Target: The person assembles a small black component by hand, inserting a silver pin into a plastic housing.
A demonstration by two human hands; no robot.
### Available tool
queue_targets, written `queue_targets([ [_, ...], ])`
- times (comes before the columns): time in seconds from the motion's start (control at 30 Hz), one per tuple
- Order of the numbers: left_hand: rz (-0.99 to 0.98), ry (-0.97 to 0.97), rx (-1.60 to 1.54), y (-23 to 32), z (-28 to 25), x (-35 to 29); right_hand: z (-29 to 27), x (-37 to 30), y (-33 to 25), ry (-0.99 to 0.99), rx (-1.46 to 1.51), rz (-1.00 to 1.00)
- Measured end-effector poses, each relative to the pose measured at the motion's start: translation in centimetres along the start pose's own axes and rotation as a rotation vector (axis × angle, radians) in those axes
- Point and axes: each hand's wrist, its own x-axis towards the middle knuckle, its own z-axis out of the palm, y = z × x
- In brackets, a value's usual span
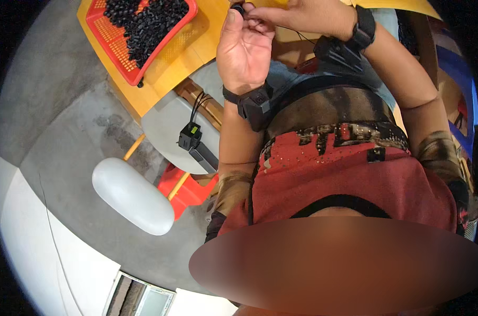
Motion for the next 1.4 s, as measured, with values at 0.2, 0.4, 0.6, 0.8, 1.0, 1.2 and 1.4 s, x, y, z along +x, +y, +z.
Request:
queue_targets([
  [0.2,0.025,0.053,0.053,-0.6,1.5,0.1,2.4,-0.4,1.6,0.261,0.014,-0.232],
  [0.4,-0.014,-0.021,0.137,-0.8,1.0,0.2,2.4,-0.1,2.7,0.277,-0.127,-0.271],
  [0.6,0.043,-0.085,0.390,0.0,1.3,0.2,0.7,-0.2,3.5,0.199,-0.100,-0.393],
  [0.8,0.191,-0.072,0.342,-0.4,2.2,0.0,0.3,0.2,1.6,0.214,0.062,-0.336],
  [1.0,0.091,-0.263,0.253,0.2,1.6,0.1,-1.1,-1.7,0.1,0.128,0.337,0.121],
  [1.2,0.041,-0.347,0.190,-0.2,2.2,-0.3,1.6,-0.6,-1.1,0.250,0.500,0.001],
  [1.4,0.110,-0.345,0.288,-1.2,2.5,-1.3,2.2,-1.0,-2.5,0.048,0.552,0.285],
])
